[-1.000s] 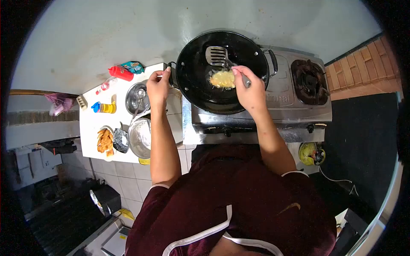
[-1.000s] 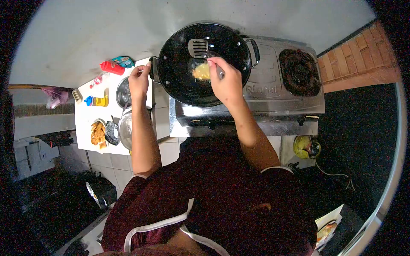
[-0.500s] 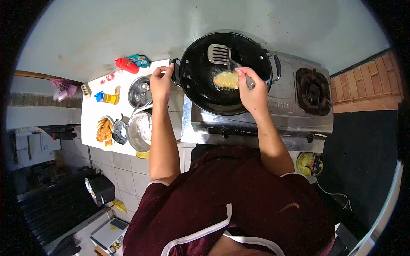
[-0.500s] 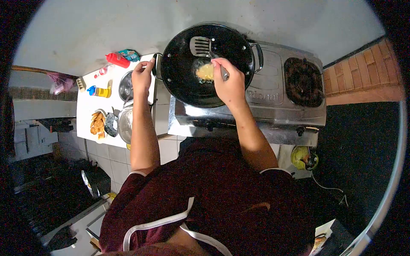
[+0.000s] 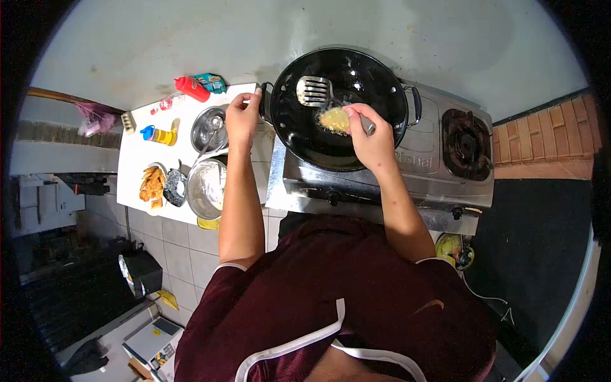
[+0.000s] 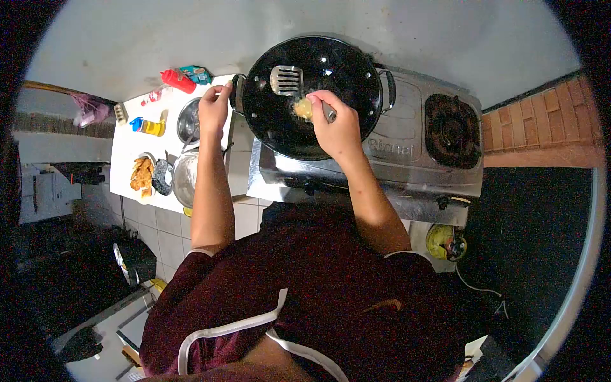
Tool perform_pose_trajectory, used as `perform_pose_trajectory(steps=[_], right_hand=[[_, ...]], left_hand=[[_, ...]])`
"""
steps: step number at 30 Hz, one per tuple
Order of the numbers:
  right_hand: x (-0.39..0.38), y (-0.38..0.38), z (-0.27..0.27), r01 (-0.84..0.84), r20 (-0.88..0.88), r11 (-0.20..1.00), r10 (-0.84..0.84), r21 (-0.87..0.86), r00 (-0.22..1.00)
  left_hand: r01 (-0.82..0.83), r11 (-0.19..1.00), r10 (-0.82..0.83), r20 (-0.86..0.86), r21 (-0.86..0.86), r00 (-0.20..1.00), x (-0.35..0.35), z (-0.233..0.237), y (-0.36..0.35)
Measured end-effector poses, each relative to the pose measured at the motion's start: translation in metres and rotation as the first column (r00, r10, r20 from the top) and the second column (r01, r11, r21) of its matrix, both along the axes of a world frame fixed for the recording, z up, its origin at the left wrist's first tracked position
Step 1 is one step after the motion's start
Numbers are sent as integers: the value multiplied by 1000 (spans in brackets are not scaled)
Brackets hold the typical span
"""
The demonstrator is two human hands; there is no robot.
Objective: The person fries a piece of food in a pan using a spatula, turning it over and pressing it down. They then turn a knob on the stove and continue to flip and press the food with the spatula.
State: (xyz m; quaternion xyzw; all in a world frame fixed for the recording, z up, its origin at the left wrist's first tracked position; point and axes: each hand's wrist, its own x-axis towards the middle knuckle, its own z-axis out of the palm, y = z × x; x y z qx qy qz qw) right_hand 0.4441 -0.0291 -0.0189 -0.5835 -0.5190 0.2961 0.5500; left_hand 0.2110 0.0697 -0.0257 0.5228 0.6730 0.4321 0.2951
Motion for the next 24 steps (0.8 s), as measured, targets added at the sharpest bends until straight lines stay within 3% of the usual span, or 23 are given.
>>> perform_pose_trajectory(steps=[2,8,12,15,24], right_hand=[[0,-6,14,-51,-61,992,44,-114,997],[8,-13,16,-150,-146,978,129,-143,981],[5,-13,16,-143,-201,985,122,-93,972],[4,-10,14,-105,-140,991,94,-78,986],[3,-16,15,-81,-182,975,42,-209,982]], left_hand=[[-3,1000,3,45,4,999,-1,-1,-1],[6,997,-2,54,-76,999,-8,6,-11],[6,999,-4,57,-39,998,-14,1,-11],[14,999,-11,58,-45,998,-14,1,-10],[7,1000,-5,89,-23,996,-15,4,-14]])
